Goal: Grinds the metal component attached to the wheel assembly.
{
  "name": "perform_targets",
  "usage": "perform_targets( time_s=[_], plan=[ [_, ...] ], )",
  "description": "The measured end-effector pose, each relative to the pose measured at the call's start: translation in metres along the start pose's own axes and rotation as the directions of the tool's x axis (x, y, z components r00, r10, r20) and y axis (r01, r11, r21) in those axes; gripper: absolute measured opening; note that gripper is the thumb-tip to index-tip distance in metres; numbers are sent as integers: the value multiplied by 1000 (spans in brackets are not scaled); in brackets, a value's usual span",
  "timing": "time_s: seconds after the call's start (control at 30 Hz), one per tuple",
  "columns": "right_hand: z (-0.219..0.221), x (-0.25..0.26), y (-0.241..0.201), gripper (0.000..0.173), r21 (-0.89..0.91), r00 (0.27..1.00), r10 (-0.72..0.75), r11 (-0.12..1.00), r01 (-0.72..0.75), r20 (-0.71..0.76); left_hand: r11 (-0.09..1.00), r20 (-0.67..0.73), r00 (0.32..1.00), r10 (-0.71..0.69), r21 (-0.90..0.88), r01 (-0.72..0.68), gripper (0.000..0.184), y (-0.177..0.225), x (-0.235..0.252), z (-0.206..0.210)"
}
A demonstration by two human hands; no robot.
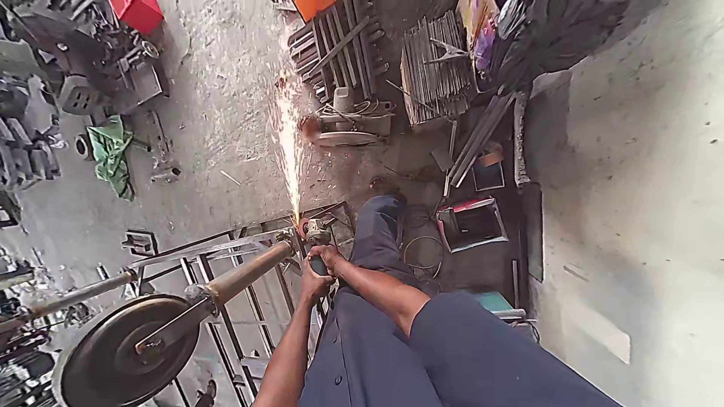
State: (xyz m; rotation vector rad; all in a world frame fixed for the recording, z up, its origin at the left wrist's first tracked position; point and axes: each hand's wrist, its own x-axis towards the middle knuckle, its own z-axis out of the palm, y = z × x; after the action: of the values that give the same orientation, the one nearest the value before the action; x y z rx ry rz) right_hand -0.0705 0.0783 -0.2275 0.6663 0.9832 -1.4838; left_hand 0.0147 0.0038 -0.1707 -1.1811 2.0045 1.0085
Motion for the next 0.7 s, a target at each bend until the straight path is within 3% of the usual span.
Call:
perform_targets(
  time_s=[0.13,0.37,0.53,0.7],
  plan=[
    [5,-26,-15,26,-37,999,53,998,-53,-3,1000,-5,1000,0,-14,0,126,0,-4,-1],
    [1,2,-1,26,-34,1000,8,999,-9,-22,999,30,999,-23,-35,24,125,1,1,0],
    [4,-16,-16,25,-64,997,66,996,-68,-41,1000,20,999,-26,-16,27,124,5,-2,-2],
    [-2,-9,-12,23,-36,999,-37,999,37,15,1000,12,1000,-19,4,19,126,11,1,-1]
  ],
)
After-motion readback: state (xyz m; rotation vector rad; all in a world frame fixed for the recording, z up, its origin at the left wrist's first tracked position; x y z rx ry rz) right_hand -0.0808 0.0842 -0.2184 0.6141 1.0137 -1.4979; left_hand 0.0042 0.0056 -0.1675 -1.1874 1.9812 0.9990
